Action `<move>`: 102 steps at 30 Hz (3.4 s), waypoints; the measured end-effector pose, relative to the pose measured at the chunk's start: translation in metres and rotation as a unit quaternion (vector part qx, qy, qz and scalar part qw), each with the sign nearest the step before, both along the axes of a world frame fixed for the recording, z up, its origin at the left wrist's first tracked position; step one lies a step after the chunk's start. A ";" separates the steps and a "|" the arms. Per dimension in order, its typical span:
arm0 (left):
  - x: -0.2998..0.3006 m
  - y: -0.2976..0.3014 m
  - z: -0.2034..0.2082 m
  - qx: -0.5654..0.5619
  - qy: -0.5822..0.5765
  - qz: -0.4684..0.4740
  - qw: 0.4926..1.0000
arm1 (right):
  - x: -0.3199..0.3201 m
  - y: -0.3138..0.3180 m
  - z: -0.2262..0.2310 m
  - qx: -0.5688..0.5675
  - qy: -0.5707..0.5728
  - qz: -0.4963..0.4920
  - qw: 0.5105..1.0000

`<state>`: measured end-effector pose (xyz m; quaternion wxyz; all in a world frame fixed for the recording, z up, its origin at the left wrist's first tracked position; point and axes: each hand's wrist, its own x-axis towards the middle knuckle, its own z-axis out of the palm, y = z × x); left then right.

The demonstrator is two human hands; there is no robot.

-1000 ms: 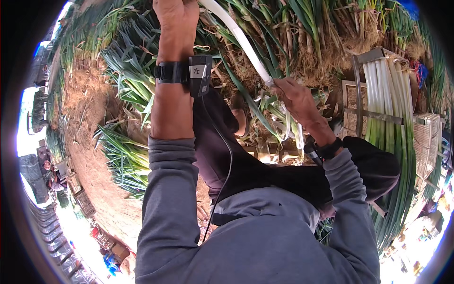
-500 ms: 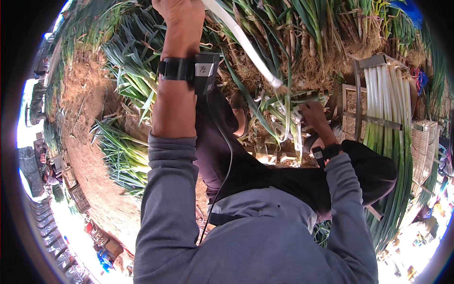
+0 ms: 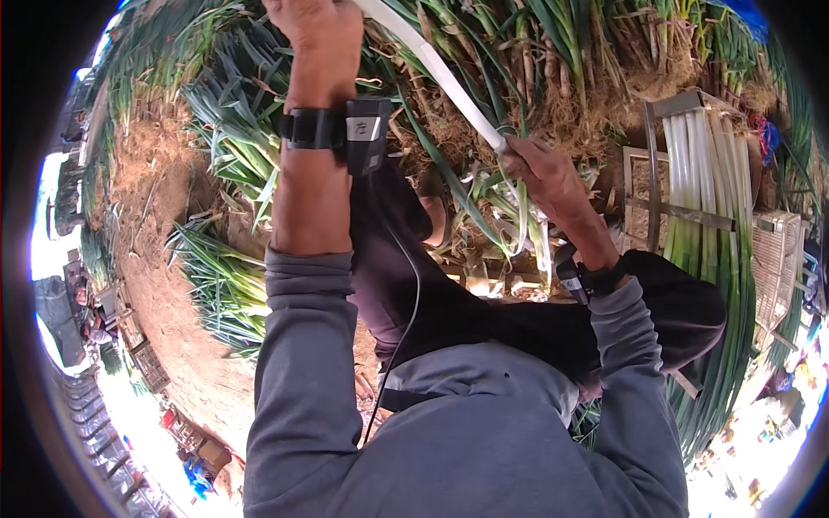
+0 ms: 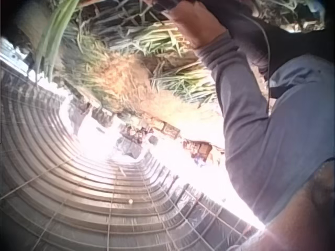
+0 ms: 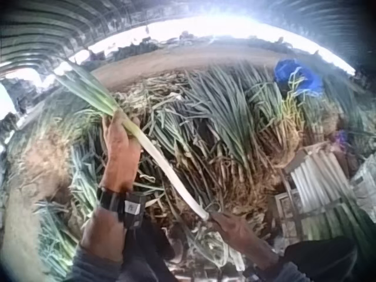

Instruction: The person peels the outer layers from leeks by hand and places them onto a metal rack, repeating the process with several leeks.

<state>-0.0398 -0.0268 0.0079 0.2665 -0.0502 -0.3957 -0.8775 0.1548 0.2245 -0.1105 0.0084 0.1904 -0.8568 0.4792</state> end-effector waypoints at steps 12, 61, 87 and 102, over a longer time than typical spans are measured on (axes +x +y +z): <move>0.006 -0.025 -0.004 0.100 0.016 0.052 0.994 | 0.005 -0.022 -0.013 0.074 0.100 0.079 0.989; 0.022 0.114 -0.037 -0.011 -0.172 -0.458 0.872 | -0.092 -0.028 0.104 -0.699 -0.060 -0.159 0.694; 0.065 0.179 -0.043 -0.212 -0.288 -0.485 0.798 | 0.185 0.507 0.033 0.569 -0.126 -0.360 0.729; 0.064 0.208 -0.053 -0.253 -0.318 -0.512 0.757 | 0.133 0.539 -0.012 0.419 -0.073 -0.368 0.827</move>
